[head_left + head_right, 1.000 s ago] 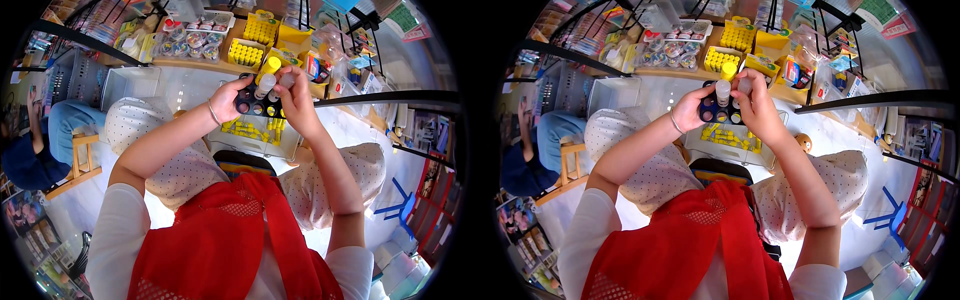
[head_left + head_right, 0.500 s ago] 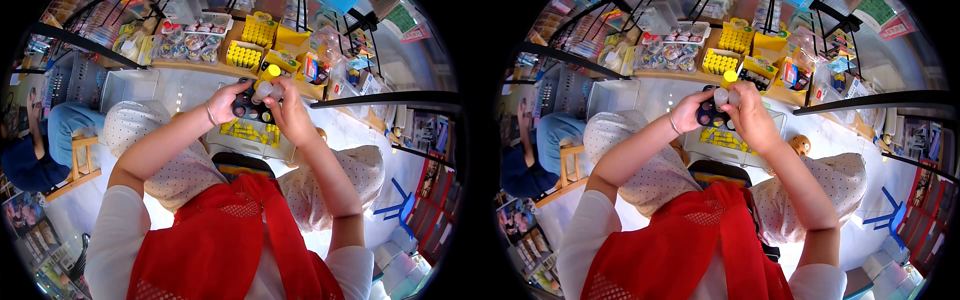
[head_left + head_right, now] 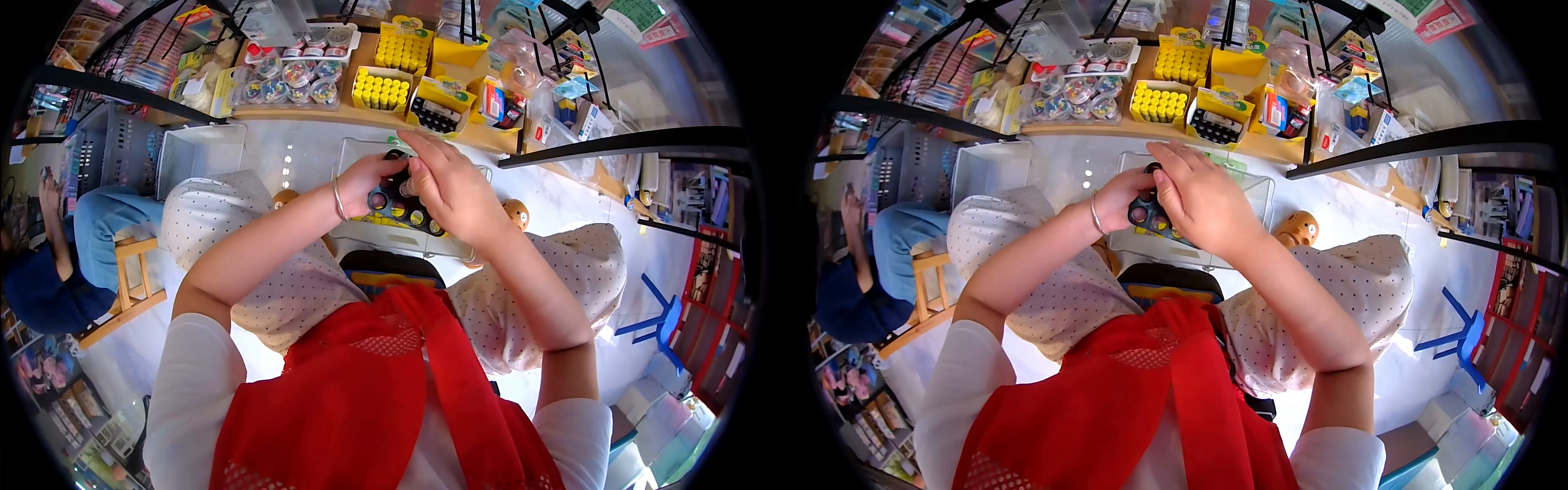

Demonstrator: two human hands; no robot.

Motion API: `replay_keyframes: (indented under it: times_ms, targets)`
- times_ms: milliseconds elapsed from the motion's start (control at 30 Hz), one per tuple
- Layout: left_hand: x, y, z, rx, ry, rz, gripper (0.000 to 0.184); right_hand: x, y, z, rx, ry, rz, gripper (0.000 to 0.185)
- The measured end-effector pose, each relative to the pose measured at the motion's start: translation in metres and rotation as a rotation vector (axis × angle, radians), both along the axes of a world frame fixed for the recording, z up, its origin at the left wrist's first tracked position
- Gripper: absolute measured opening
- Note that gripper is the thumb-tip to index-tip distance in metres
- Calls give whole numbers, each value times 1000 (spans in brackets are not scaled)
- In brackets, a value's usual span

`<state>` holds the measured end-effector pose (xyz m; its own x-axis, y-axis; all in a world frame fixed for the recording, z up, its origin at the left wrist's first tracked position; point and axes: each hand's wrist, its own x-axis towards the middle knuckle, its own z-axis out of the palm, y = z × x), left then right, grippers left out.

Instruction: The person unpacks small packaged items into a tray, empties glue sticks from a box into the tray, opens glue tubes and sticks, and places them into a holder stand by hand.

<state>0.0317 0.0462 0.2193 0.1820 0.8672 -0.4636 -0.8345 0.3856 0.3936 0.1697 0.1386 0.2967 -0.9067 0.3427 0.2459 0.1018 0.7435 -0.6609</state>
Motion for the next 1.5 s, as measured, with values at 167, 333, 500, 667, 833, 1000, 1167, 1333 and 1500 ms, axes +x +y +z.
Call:
replay_keyframes:
  times_ms: [167,333,500,667,833,1000,1167,1333,1500]
  targets:
    - [1,-1,-14,0,15,-41,26,3,0,1,156,-72,-39,39]
    - [3,-2,0,-135,180,-85,24,5,6,-15,290,-144,-69,52]
    - [-6,2,-27,-72,212,-62,25,4,10,-19,37,-188,-18,72]
    - [-9,12,-13,-49,174,133,31,0,20,-17,-745,118,-367,74]
    - [-36,16,-13,-33,166,249,37,4,17,-39,-1519,-159,-605,56]
    - [-40,19,-29,-12,198,263,35,1,15,-65,-1750,-30,-448,48]
    - [-36,21,-29,36,254,223,37,2,15,-68,-1323,-194,-491,49]
    - [-40,20,-27,77,231,220,37,6,19,-71,-709,-144,-490,37]
    - [-40,21,-22,131,96,180,35,12,35,-31,-331,4,-494,24]
